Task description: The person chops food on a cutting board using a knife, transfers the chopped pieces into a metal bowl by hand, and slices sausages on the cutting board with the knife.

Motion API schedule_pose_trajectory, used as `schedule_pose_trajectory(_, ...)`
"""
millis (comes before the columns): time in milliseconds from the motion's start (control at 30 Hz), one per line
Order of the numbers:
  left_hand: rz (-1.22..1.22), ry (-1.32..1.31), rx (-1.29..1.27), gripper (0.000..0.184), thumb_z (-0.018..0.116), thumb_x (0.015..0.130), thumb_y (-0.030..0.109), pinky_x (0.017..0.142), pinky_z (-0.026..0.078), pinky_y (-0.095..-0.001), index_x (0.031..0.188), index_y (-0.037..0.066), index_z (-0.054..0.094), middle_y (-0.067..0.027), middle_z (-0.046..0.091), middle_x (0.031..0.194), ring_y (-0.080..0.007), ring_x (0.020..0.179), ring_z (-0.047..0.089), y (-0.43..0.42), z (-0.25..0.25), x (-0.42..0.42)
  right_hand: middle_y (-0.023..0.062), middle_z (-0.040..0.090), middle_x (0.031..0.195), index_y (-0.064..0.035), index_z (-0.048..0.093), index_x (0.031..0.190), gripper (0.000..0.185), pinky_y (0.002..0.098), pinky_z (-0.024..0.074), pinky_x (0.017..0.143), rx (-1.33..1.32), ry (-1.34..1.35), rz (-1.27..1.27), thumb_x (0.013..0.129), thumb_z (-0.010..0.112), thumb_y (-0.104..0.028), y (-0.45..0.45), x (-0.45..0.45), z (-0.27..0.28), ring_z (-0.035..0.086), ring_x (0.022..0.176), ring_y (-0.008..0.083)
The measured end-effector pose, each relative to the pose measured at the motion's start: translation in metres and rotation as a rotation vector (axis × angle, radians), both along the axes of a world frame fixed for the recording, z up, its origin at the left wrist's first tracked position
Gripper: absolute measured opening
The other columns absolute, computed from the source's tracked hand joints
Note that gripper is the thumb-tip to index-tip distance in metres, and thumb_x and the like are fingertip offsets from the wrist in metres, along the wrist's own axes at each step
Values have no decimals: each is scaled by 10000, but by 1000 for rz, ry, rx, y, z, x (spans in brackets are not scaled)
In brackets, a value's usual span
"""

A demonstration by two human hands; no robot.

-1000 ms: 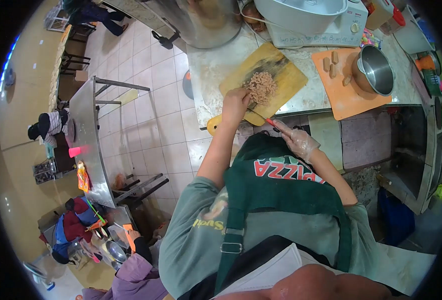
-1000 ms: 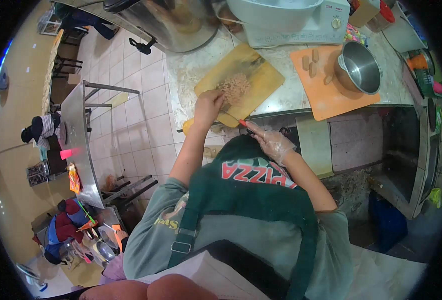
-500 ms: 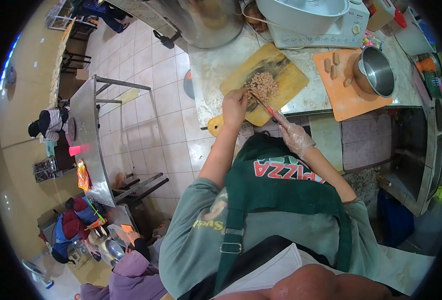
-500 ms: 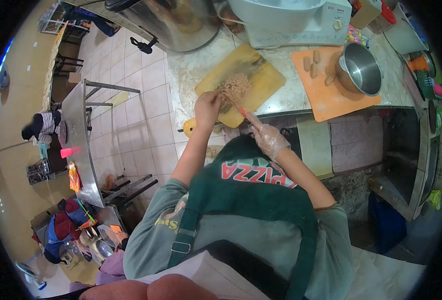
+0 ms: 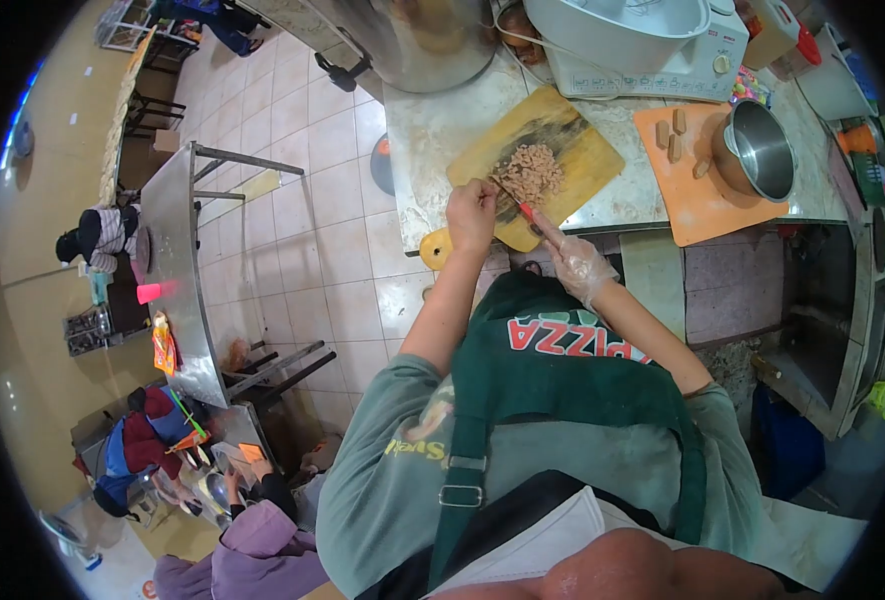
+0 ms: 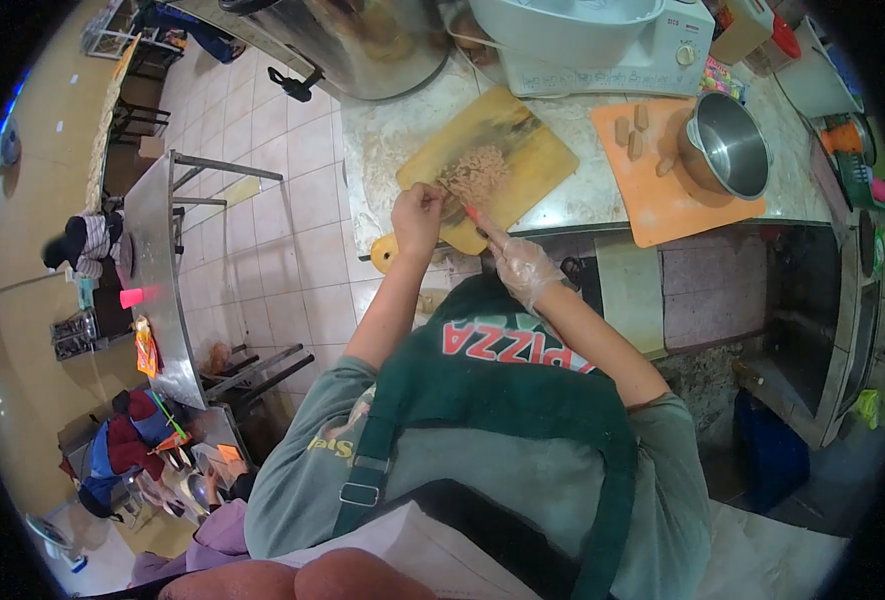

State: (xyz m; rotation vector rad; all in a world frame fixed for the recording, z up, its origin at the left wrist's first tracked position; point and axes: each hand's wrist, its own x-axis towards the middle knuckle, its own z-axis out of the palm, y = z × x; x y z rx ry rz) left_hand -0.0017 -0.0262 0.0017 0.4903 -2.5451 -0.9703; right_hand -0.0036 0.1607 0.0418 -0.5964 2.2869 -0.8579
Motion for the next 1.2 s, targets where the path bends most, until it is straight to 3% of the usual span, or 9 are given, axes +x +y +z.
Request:
schedule_pose_trajectory(100,11,13,73,107,651,699,91,596,459,-335,732,27,572,-126,587,688,-263,650,590,-1,-3,-1,258,551,1006,-238,209,1367,509,481,425,744,84,-39,21,892,363,-144,-3,-1,11,541,872,428)
schedule_pose_trajectory(300,40,6,137,137,672,701,95,597,461,-323,720,20,560,-119,587,685,-238,655,597,-1,-7,-1,266,565,890,-241,241,1348,476,479,421,731,-75,37,-27,895,349,-141,23,18,10,550,830,420)
schedule_pose_trajectory(400,20,17,102,143,674,702,100,599,461,-322,717,23,555,-118,584,682,-241,653,595,-1,-4,0,267,562,893,-242,238,1351,474,472,420,732,74,-28,-18,900,351,-152,24,16,21,548,837,417)
schedule_pose_trajectory(467,16,43,98,147,675,702,104,600,460,-323,715,24,552,-118,583,684,-245,654,593,-2,-6,0,250,558,989,-208,249,1353,490,485,417,717,84,-22,-18,887,374,-124,21,13,19,537,840,427)
schedule_pose_trajectory(800,-20,70,96,101,638,685,53,610,457,-332,728,26,550,-119,577,693,-255,669,585,-2,-6,1,230,514,1117,-218,243,1360,487,448,430,747,-2,47,20,895,354,-123,2,0,-5,544,898,405)
schedule_pose_trajectory(1000,8,45,110,105,641,685,59,614,457,-334,724,28,548,-116,577,697,-248,675,587,-1,-7,0,240,546,1040,-236,234,1363,513,458,429,729,15,55,17,885,374,-114,3,3,-4,549,859,410)
schedule_pose_trajectory(1100,18,57,100,108,645,684,64,615,456,-334,721,31,549,-114,575,694,-247,675,586,-1,-6,0,258,572,873,-237,276,1335,443,470,427,740,164,-61,16,901,345,-177,12,11,24,550,837,413)
schedule_pose_trajectory(1167,13,60,125,104,638,680,55,617,445,-360,718,28,545,-133,565,693,-281,682,567,-1,-8,1,229,527,1090,-212,246,1356,517,464,431,720,41,3,5,871,390,-101,24,16,25,557,812,400)
schedule_pose_trajectory(1200,7,63,146,101,631,676,47,619,434,-386,716,26,541,-151,555,691,-316,689,548,-1,-8,1,229,527,1090,-212,246,1356,517,464,431,720,42,3,3,871,390,-101,27,16,19,557,812,400)
